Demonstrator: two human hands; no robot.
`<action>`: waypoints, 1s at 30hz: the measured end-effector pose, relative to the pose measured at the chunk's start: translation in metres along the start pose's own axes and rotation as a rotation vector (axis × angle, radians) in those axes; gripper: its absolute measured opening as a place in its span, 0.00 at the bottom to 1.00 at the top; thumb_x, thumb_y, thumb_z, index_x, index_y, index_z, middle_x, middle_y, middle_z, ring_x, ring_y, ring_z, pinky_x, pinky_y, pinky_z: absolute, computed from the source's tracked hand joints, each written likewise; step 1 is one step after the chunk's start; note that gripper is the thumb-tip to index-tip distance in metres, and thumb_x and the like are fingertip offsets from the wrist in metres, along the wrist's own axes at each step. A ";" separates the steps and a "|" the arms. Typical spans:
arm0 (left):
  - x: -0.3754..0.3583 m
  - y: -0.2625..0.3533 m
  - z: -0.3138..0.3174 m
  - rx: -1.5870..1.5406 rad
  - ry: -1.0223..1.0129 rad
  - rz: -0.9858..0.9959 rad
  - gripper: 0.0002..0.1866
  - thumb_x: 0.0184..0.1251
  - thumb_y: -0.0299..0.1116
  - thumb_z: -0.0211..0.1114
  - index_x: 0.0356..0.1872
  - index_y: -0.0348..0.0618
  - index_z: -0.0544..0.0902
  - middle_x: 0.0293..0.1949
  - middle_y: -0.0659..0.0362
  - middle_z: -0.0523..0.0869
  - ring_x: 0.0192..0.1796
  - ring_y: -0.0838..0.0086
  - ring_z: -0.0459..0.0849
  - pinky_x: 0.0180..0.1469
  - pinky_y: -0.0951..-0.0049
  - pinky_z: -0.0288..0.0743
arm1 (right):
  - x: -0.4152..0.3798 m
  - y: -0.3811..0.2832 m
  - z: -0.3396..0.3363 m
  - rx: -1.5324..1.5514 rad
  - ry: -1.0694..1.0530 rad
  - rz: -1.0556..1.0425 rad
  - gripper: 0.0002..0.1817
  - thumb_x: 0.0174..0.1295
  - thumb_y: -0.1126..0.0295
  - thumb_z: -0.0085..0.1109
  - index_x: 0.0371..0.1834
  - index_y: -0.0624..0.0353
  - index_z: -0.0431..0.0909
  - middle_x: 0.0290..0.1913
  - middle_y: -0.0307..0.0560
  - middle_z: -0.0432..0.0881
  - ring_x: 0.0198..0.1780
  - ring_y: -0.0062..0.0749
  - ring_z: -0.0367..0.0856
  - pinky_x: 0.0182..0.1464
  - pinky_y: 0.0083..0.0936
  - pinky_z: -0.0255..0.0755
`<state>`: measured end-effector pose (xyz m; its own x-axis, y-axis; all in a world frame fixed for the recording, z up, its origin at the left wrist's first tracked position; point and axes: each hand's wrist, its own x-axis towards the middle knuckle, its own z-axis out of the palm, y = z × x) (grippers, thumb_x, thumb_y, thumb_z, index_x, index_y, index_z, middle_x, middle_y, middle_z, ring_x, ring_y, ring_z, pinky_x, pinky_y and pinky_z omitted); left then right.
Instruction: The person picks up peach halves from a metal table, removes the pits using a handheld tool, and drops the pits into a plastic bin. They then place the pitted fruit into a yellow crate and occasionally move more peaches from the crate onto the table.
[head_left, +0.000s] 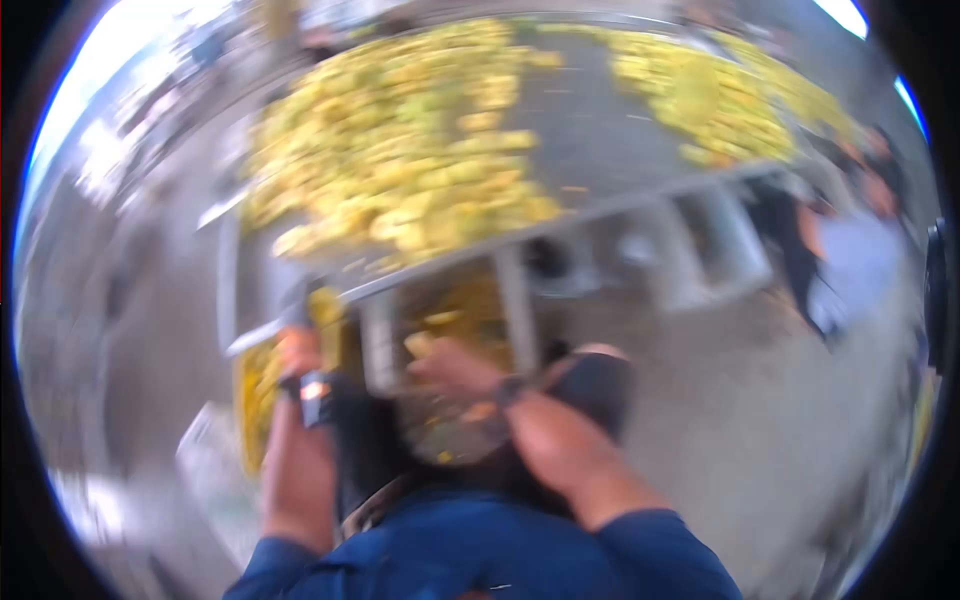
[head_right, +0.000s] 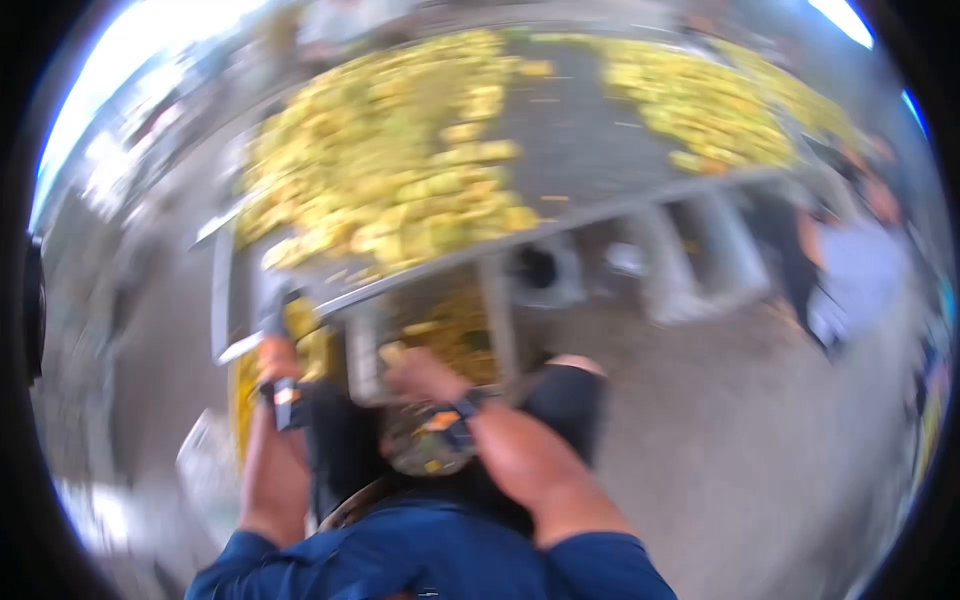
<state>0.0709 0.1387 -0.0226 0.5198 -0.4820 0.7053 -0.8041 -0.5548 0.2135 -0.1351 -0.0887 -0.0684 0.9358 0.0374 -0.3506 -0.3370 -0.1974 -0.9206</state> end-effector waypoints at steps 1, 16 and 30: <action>-0.010 -0.015 -0.015 0.054 0.017 -0.019 0.13 0.79 0.36 0.64 0.54 0.40 0.88 0.38 0.57 0.91 0.35 0.64 0.89 0.37 0.63 0.84 | 0.006 0.003 0.005 -0.089 0.040 -0.061 0.11 0.70 0.62 0.67 0.38 0.60 0.84 0.25 0.49 0.83 0.26 0.39 0.83 0.29 0.40 0.75; -0.184 -0.131 -0.058 -0.890 0.263 -1.875 0.20 0.72 0.45 0.74 0.56 0.44 0.87 0.45 0.52 0.93 0.42 0.59 0.94 0.42 0.60 0.90 | 0.020 0.000 0.041 -0.364 0.103 0.006 0.23 0.68 0.58 0.66 0.48 0.72 0.82 0.47 0.76 0.87 0.53 0.73 0.87 0.57 0.55 0.80; 0.071 -0.125 0.023 0.055 -0.022 -0.670 0.22 0.69 0.34 0.72 0.63 0.47 0.88 0.59 0.45 0.91 0.60 0.51 0.90 0.66 0.58 0.83 | 0.013 -0.038 0.039 -0.288 0.060 -0.021 0.18 0.69 0.60 0.63 0.49 0.66 0.78 0.43 0.73 0.87 0.48 0.74 0.86 0.52 0.59 0.79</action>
<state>0.2150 0.1583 -0.0150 0.9075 -0.0347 0.4185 -0.2902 -0.7722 0.5653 -0.1147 -0.0428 -0.0450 0.9496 -0.0122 -0.3131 -0.2822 -0.4676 -0.8377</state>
